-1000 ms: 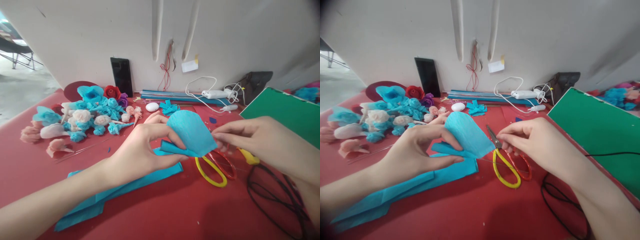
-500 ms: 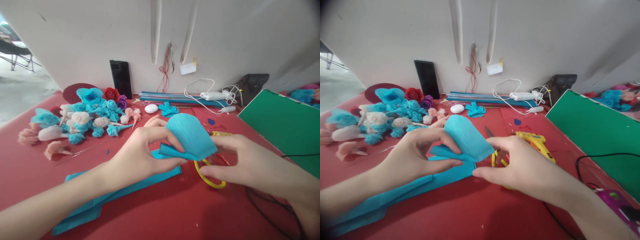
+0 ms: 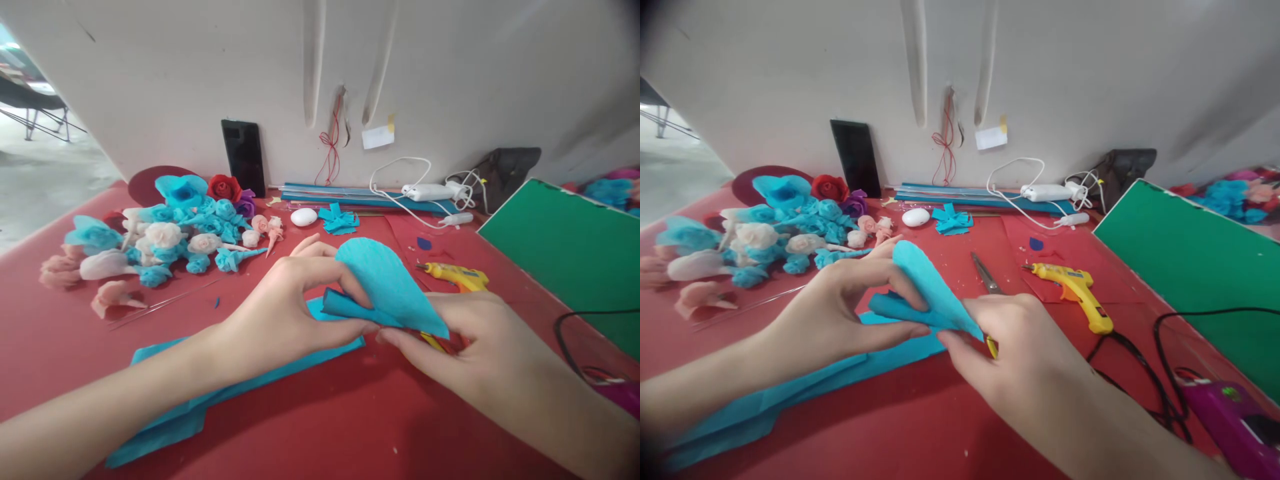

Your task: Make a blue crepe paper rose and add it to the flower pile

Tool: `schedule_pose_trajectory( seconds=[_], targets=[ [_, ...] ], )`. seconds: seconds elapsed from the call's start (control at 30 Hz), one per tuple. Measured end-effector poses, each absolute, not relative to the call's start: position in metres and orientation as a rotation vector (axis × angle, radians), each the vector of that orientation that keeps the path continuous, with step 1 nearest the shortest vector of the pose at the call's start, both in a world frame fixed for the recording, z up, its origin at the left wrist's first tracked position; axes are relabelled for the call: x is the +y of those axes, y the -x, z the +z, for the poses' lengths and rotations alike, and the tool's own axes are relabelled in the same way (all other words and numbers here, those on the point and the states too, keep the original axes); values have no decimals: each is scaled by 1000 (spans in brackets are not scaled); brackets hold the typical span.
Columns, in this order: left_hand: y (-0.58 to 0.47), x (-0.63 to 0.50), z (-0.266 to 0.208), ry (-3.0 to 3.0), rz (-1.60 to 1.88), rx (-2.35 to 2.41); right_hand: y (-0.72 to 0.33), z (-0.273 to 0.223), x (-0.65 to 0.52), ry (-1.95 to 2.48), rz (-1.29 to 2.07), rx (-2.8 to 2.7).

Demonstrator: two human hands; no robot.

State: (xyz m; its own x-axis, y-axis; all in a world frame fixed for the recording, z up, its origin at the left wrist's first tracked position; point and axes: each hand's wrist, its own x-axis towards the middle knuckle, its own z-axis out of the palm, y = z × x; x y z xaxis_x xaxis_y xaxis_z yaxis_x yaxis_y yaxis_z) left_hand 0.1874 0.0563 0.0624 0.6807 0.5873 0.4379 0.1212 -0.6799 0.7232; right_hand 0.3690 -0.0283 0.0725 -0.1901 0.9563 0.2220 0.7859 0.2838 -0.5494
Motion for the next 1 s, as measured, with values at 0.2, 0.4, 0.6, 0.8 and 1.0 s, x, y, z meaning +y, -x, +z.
schedule_pose_trajectory(
  seconds=[0.2, 0.4, 0.6, 0.8, 1.0],
  targets=[
    [-188, 55, 65, -2222, 833, 601, -366, 70, -31, 1547, 287, -2085],
    [-189, 55, 65, -2225, 863, 612, -362, 66, -32, 1522, 275, -1980],
    [-189, 55, 65, -2237, 883, 621, -364, 66, -33, 1537, 336, -1982],
    [-189, 55, 63, -2229, 924, 579, -363, 68, -32, 1488, 256, -2030],
    [-189, 54, 62, -2217, 916, 591, -361, 66, -30, 1445, 34, -2100]
  ],
)
